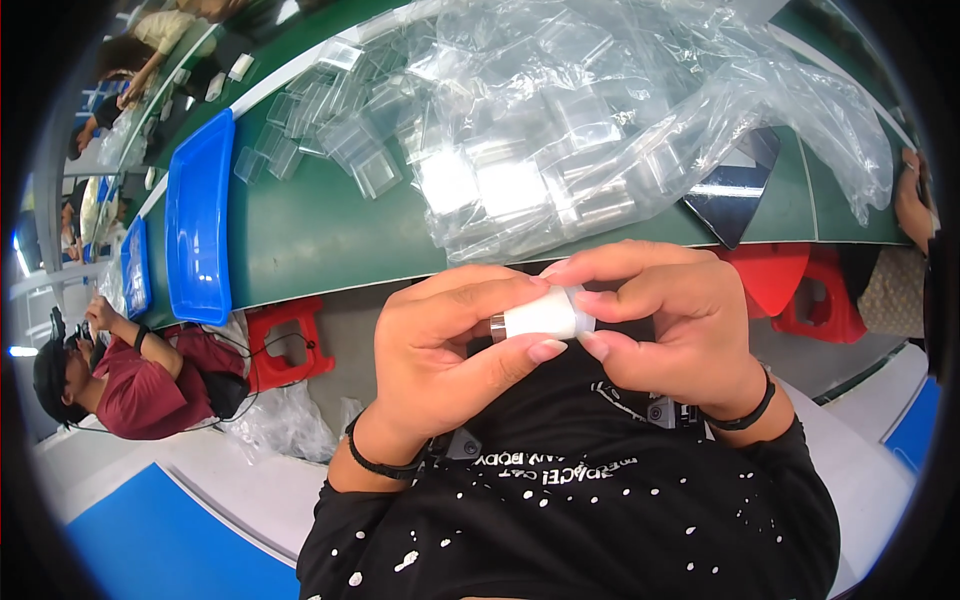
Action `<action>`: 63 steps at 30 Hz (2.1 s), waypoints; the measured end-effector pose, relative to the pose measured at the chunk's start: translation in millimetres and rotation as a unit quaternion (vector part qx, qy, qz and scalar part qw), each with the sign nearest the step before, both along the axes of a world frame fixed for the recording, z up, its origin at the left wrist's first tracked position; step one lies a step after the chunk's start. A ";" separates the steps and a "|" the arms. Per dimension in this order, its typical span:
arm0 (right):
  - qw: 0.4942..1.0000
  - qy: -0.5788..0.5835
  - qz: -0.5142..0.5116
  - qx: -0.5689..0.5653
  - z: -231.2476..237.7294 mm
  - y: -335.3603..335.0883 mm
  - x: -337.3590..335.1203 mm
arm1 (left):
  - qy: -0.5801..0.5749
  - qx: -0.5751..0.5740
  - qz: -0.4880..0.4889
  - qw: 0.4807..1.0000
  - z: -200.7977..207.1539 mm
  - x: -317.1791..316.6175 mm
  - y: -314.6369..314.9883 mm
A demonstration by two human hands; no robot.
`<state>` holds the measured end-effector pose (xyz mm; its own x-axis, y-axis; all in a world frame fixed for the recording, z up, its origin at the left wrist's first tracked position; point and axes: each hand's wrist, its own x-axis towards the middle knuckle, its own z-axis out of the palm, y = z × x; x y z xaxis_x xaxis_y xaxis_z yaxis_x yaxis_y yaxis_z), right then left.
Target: The person is assembling small white electronic or plastic components into clear plastic cases at a factory workbench.
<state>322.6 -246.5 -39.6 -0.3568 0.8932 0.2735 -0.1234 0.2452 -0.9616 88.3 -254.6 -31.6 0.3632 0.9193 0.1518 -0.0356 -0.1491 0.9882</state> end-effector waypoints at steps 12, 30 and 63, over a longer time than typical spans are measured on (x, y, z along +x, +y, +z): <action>0.991 -0.095 0.039 0.085 20.2 6.3 8.1 | -0.045 -0.045 0.008 0.998 6.7 0.6 -8.2; 0.891 -0.167 -0.230 0.355 2.7 30.8 -33.7 | -0.239 -0.203 0.080 0.946 10.7 31.5 14.5; 0.971 -0.145 -0.040 0.185 17.3 28.5 -21.1 | -0.055 0.120 0.004 0.991 4.1 -14.0 19.0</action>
<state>301.5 -218.0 -22.4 -0.4005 0.7809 0.4793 0.1741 0.5784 -0.7969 74.3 -235.7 -27.4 0.3247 0.8549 0.4046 -0.1395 -0.3798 0.9145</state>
